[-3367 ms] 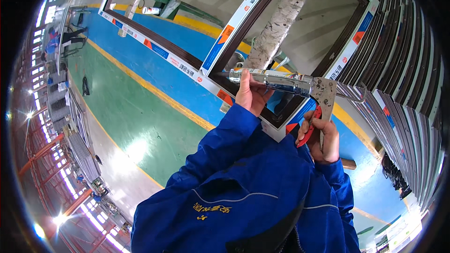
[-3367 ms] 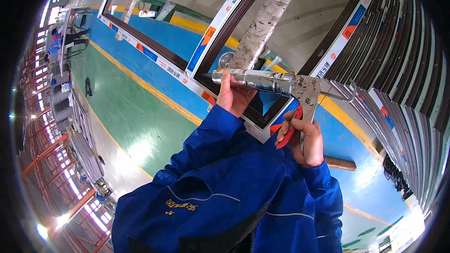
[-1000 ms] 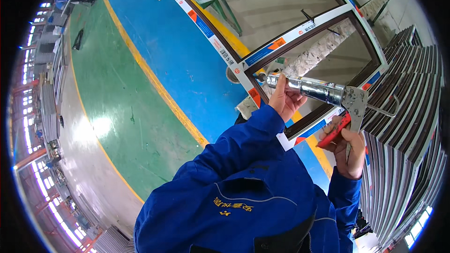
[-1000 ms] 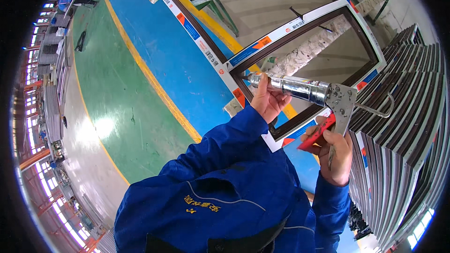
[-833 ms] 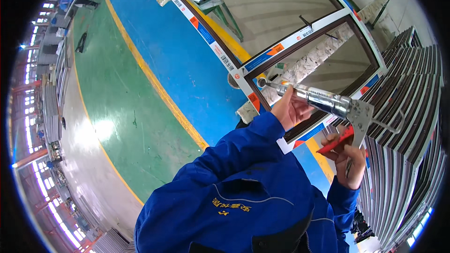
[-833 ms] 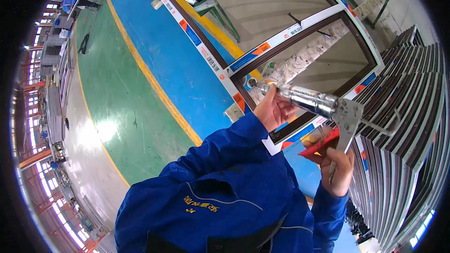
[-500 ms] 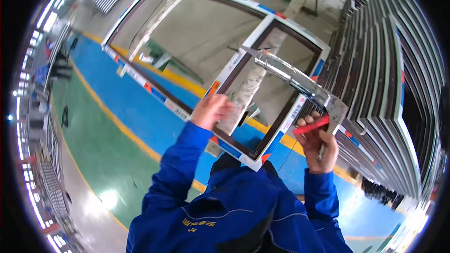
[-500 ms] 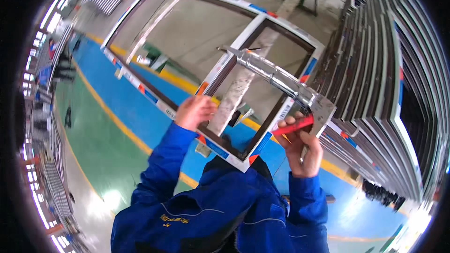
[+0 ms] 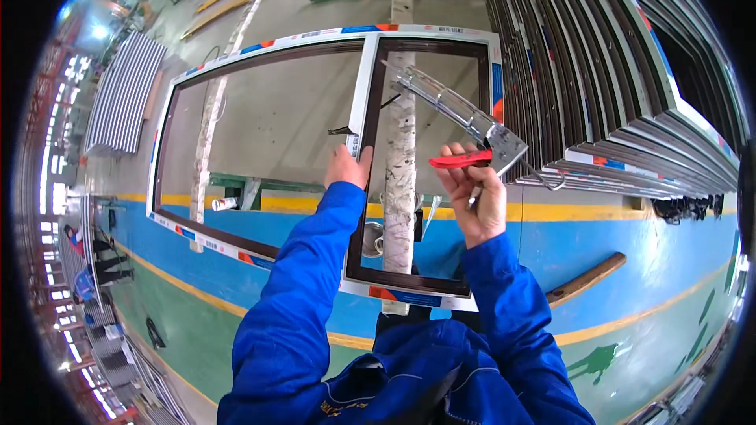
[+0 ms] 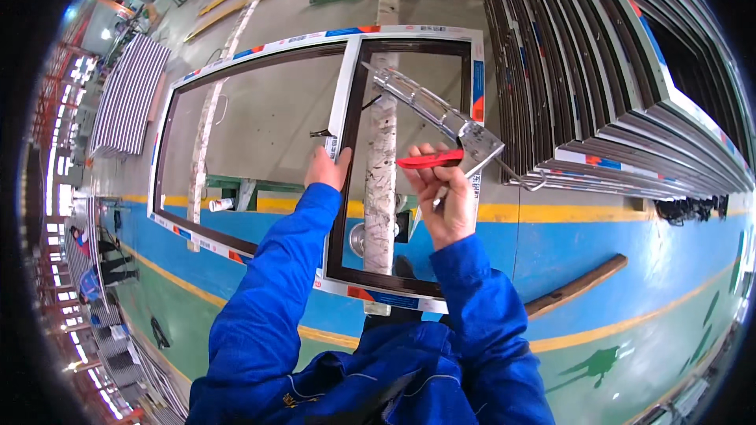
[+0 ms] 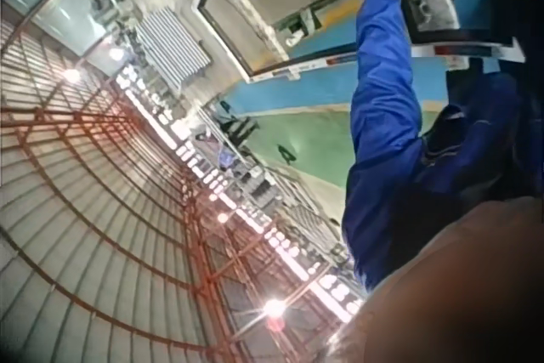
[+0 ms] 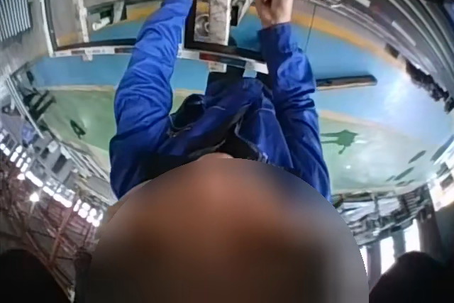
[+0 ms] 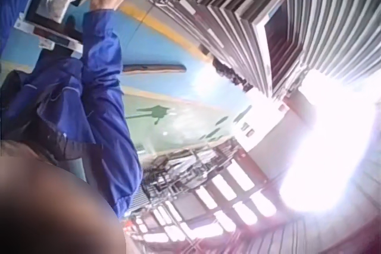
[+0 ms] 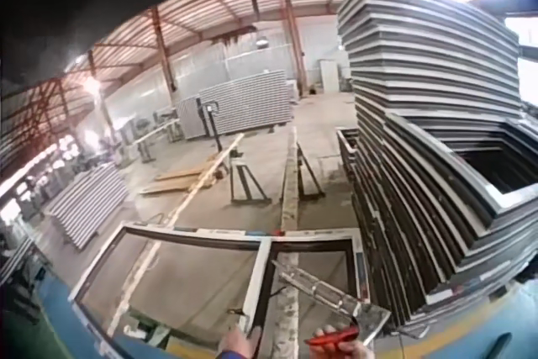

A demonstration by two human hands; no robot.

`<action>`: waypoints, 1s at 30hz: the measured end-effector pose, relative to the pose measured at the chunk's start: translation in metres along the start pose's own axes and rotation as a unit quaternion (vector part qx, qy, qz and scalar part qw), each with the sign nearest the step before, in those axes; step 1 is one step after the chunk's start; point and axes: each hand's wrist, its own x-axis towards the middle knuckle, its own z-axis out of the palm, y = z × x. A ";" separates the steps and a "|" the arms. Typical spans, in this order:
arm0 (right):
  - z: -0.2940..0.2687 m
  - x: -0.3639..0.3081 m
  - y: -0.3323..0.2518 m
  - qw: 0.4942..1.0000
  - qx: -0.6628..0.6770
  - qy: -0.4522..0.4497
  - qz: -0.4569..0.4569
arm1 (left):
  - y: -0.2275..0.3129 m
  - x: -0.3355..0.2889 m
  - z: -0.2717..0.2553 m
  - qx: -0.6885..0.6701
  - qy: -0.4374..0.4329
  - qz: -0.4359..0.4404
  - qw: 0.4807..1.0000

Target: Applying sealant to the joints of a window frame with a caulk gun and smoothing it out with a finger.

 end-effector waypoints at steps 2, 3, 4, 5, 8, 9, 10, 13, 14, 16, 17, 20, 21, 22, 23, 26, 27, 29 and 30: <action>0.000 0.013 0.011 1.000 0.018 -0.002 -0.008 | 0.005 -0.002 -0.005 0.014 0.022 0.005 1.000; 0.001 0.021 0.016 1.000 0.025 0.004 -0.016 | 0.007 -0.002 -0.006 0.018 0.012 -0.007 1.000; 0.002 0.029 0.020 0.999 0.023 0.011 -0.024 | 0.009 -0.001 -0.007 0.026 0.016 -0.007 1.000; 0.002 0.036 0.024 0.999 0.035 0.002 -0.022 | 0.010 -0.001 -0.007 0.034 0.012 -0.018 0.999; 0.003 0.054 0.034 0.997 0.060 0.024 -0.030 | 0.008 0.003 -0.004 0.049 0.003 -0.010 0.999; 0.003 0.059 0.036 0.997 0.072 0.007 -0.028 | 0.007 0.004 -0.002 0.041 -0.007 -0.003 0.999; 0.004 0.064 0.038 0.996 0.075 0.020 -0.031 | 0.007 0.006 0.000 0.047 0.000 0.003 0.999; 0.006 0.075 0.043 0.996 0.080 0.021 -0.027 | 0.004 0.007 0.004 0.041 0.013 0.001 0.999; 0.006 0.078 0.044 0.996 0.082 0.028 -0.031 | 0.003 0.007 0.005 0.044 0.010 0.002 0.999; 0.007 0.083 0.046 0.995 0.090 0.025 -0.029 | 0.002 0.009 0.007 0.051 0.002 -0.004 0.999; 0.006 0.085 0.046 0.995 0.089 0.037 -0.028 | 0.001 0.009 0.008 0.055 0.008 -0.003 0.998; 0.005 0.090 0.048 0.994 0.094 0.047 -0.028 | 0.000 0.010 0.010 0.037 0.015 0.000 0.999; 0.004 0.091 0.049 0.994 0.099 0.041 -0.026 | -0.001 0.011 0.010 0.040 0.024 0.005 0.999; 0.004 0.092 0.049 0.993 0.100 0.050 -0.026 | -0.001 0.010 0.010 0.037 0.015 0.002 0.999; 0.003 0.092 0.049 0.992 0.097 0.070 -0.029 | -0.001 0.010 0.011 0.031 0.001 0.002 1.000; 0.002 0.091 0.049 0.990 0.118 0.074 -0.031 | -0.002 0.012 0.011 0.028 -0.008 -0.003 1.000; 0.002 0.091 0.049 0.990 0.122 0.064 -0.030 | -0.002 0.012 0.011 0.032 0.000 -0.001 0.999; 0.002 0.089 0.049 0.990 0.119 0.069 -0.028 | -0.001 0.011 0.012 0.035 0.021 -0.002 0.999; 0.002 0.088 0.049 0.990 0.120 0.067 -0.025 | -0.001 0.011 0.012 0.037 0.032 0.004 0.999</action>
